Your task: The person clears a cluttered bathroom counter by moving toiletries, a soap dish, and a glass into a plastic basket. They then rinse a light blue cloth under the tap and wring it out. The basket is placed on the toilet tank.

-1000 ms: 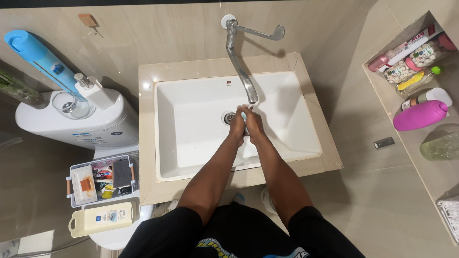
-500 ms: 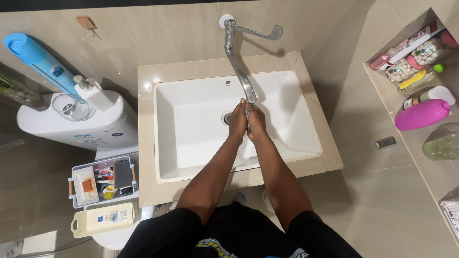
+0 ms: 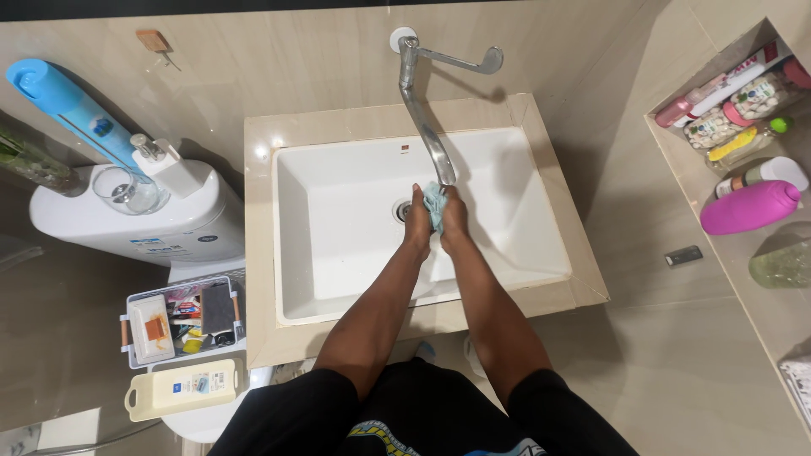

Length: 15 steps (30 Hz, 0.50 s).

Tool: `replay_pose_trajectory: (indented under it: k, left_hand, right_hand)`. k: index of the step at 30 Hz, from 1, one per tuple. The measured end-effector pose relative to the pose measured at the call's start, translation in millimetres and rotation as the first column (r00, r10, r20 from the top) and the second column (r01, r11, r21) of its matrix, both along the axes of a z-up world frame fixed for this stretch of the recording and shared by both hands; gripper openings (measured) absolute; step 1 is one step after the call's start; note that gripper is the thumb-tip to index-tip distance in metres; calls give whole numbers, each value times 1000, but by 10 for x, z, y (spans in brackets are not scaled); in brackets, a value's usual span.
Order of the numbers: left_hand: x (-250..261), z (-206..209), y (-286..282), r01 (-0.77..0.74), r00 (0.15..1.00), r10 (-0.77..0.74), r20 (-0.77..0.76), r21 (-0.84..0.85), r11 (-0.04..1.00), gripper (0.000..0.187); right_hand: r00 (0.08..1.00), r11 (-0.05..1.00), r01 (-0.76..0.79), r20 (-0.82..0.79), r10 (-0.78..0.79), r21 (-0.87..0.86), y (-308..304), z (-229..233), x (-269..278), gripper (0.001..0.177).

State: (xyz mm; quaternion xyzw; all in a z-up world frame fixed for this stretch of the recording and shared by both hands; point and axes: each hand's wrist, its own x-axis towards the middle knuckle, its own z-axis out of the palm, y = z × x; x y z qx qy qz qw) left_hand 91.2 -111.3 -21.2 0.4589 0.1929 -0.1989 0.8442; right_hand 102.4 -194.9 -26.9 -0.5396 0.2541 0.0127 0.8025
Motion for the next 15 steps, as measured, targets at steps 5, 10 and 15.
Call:
replay_pose_trajectory:
  k: [5,10,15]
  left_hand:
    - [-23,-57,133,65,989,-62,131,-17,998,52]
    - [-96,-55,124,-67,978,25,208,195,979,25]
    - [-191,-46,108,-94,969,38,242,223,970,36]
  right_hand:
    - [973,996,-92,217,84,24,-129,72,-106,38]
    - [975,697,-176,-27,219,-695,46,262,-295,36]
    - [993,827,-110,-22,118,-551,-95,1,-132,50]
